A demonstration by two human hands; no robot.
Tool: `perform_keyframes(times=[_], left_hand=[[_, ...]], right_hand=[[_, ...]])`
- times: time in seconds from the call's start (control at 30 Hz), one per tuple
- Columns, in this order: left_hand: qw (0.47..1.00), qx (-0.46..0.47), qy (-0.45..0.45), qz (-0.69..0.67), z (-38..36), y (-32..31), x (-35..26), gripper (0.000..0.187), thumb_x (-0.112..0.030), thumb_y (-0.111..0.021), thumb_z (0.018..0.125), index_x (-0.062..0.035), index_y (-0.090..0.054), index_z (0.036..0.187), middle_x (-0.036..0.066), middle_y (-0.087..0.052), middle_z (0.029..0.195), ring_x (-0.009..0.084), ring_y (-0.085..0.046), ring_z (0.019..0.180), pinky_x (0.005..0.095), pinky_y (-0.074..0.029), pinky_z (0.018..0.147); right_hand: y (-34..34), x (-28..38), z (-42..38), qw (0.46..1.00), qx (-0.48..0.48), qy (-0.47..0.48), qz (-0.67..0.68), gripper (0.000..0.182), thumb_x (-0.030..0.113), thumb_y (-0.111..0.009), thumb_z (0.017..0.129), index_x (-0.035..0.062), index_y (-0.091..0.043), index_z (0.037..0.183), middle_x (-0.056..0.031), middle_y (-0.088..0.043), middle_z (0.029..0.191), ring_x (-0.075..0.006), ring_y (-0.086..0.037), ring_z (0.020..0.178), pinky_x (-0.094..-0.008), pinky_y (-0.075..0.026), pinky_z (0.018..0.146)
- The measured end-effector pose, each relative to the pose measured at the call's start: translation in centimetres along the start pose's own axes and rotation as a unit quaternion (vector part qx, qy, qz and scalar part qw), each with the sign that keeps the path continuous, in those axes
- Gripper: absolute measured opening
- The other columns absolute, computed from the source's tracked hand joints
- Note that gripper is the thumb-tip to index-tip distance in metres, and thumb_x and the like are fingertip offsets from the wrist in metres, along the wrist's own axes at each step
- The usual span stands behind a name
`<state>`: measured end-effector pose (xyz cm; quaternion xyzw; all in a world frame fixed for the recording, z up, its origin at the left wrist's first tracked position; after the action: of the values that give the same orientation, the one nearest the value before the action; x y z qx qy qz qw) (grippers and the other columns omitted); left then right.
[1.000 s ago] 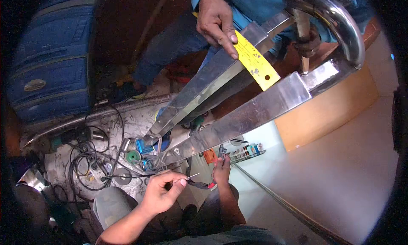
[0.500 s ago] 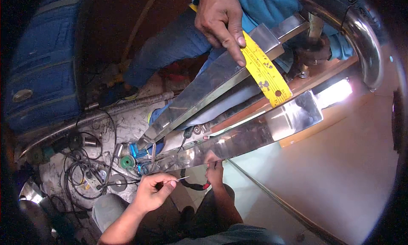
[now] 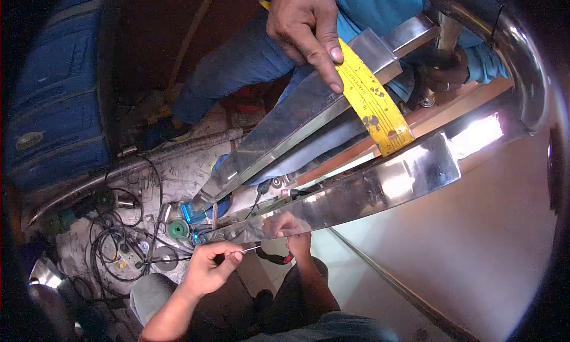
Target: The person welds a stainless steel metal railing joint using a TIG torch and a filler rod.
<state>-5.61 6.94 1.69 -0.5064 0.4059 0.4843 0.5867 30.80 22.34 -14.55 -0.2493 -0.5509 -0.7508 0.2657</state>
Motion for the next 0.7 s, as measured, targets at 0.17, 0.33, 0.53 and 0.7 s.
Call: perform_keyframes(times=[0.17, 0.33, 0.53, 0.7], left_hand=[[1.0, 0.001, -0.008, 0.008, 0.3, 0.1, -0.1, 0.009, -0.006, -0.067, 0.088, 0.0009, -0.07, 0.093, 0.008, -0.068, 0.08, 0.0125, -0.062, 0.074, 0.0268, -0.048, 0.07], [1.0, 0.006, 0.001, 0.007, 0.4, 0.2, -0.7, 0.009, -0.006, -0.067, 0.088, 0.0006, -0.07, 0.093, 0.008, -0.067, 0.081, 0.0132, -0.061, 0.074, 0.0273, -0.048, 0.07], [1.0, 0.0, -0.01, 0.009, 0.5, 0.2, -0.4, 0.008, -0.006, -0.067, 0.088, 0.0004, -0.07, 0.093, 0.007, -0.067, 0.08, 0.0136, -0.061, 0.073, 0.0278, -0.047, 0.069], [1.0, -0.001, -0.015, 0.013, 0.5, 0.2, -0.5, 0.008, -0.004, -0.067, 0.086, 0.0003, -0.07, 0.092, 0.008, -0.067, 0.078, 0.0151, -0.061, 0.071, 0.0281, -0.047, 0.067]], right_hand=[[0.2, 1.2, 0.1, 1.0, 0.008, -0.005, -0.005, 0.013, 0.009, -0.054, 0.09, -0.0011, -0.061, 0.083, -0.0088, -0.055, 0.06, -0.0193, -0.055, 0.05, -0.0338, -0.042, 0.044], [0.1, 1.3, 0.1, 1.0, 0.009, 0.001, -0.01, 0.015, 0.01, -0.053, 0.09, -0.0011, -0.061, 0.085, -0.0105, -0.056, 0.062, -0.0218, -0.056, 0.053, -0.0354, -0.043, 0.047], [0.3, 0.7, 0.3, 1.0, 0.007, 0.007, -0.017, 0.016, 0.011, -0.052, 0.091, -0.0011, -0.062, 0.087, -0.0127, -0.057, 0.064, -0.0248, -0.057, 0.058, -0.0373, -0.044, 0.051], [0.0, -0.5, 0.5, 0.996, -0.04, 0.061, -0.049, 0.022, 0.013, -0.051, 0.092, 0.0013, -0.066, 0.081, -0.0054, -0.055, 0.052, -0.015, -0.057, 0.044, -0.0325, -0.045, 0.041]])
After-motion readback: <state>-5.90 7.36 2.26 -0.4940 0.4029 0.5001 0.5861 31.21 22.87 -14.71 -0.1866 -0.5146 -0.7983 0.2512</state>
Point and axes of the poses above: each hand's wrist, its own z-axis towards the middle knuckle, its own y-axis out of the back of the hand, x = y × z, the point moved 3 cm from there along z, towards the middle knuckle
